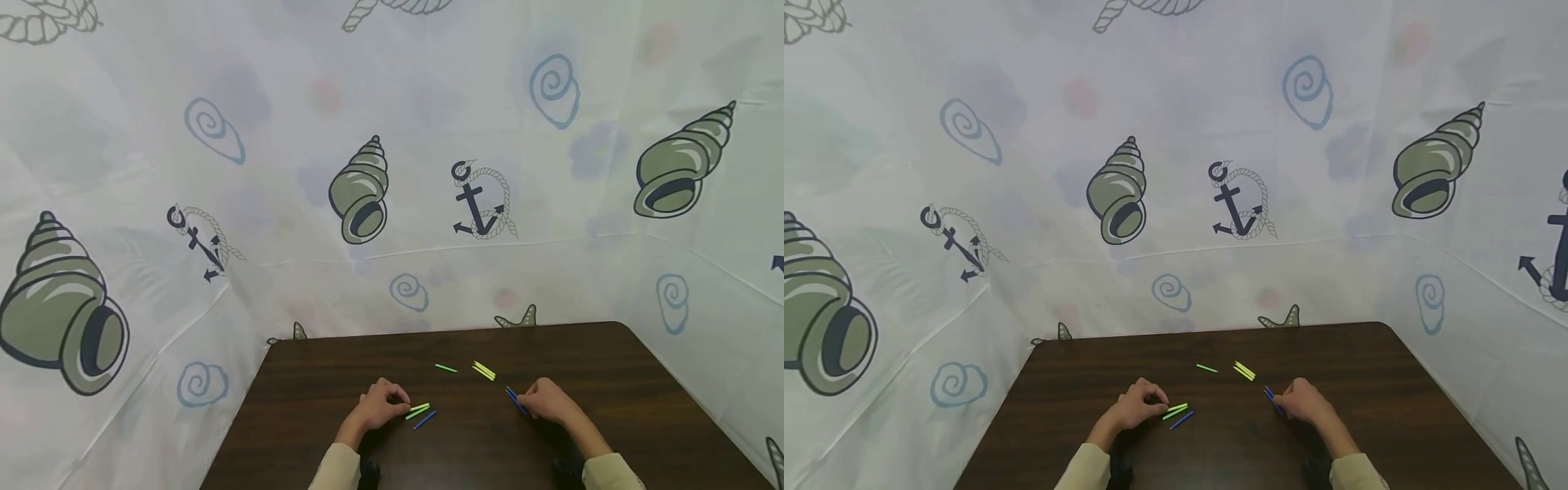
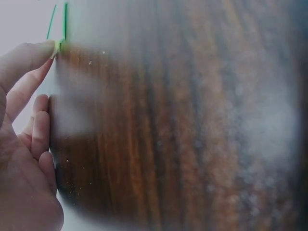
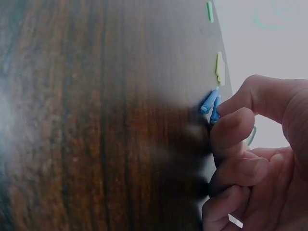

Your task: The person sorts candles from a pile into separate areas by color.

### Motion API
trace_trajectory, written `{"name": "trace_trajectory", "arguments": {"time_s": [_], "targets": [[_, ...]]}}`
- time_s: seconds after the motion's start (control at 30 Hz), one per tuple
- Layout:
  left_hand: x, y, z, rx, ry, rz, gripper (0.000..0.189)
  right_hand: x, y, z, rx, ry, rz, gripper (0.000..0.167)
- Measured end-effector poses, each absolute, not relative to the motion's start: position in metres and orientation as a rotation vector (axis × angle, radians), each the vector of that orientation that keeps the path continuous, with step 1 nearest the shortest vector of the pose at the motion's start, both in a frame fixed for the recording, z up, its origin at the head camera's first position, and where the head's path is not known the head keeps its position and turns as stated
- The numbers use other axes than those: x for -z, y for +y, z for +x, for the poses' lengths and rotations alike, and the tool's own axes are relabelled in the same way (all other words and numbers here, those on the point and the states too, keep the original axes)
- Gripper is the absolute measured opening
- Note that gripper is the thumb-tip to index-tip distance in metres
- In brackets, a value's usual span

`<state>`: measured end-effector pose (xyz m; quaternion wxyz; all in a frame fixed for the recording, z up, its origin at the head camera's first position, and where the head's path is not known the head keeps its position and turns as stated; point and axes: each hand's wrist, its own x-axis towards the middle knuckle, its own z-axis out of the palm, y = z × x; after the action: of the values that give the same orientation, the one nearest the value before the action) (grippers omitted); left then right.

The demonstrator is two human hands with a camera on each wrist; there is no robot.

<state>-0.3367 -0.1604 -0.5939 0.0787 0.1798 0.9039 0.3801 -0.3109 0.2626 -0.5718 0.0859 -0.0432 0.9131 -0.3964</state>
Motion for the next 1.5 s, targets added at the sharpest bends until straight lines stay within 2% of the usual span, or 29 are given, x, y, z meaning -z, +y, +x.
{"name": "trace_trajectory", "arguments": {"time_s": [0.47, 0.6, 0.77, 0.97, 1.17, 1.5], "targets": [[0.6, -0.154, -0.337, -1.078, 2.817, 0.541, 0.011, 0.568, 0.264, -0.308, 1.137, 2.739, -0.117, 0.046], [0.602, -0.154, -0.338, -1.094, 2.812, 0.533, 0.011, 0.568, 0.266, -0.308, 1.167, 2.718, -0.127, 0.05], [0.603, -0.154, -0.34, -1.093, 2.806, 0.516, 0.012, 0.569, 0.261, -0.311, 1.23, 2.801, 0.002, 0.049], [0.602, -0.155, -0.338, -1.114, 2.808, 0.507, 0.013, 0.553, 0.229, -0.316, 1.343, 2.879, 0.022, 0.029], [0.595, -0.152, -0.333, -1.122, 2.797, 0.519, 0.012, 0.54, 0.188, -0.316, 1.411, 2.826, -0.129, 0.025], [0.585, -0.15, -0.324, -1.093, 2.83, 0.51, 0.011, 0.554, 0.129, -0.318, 1.357, 2.74, -0.416, 0.02]]}}
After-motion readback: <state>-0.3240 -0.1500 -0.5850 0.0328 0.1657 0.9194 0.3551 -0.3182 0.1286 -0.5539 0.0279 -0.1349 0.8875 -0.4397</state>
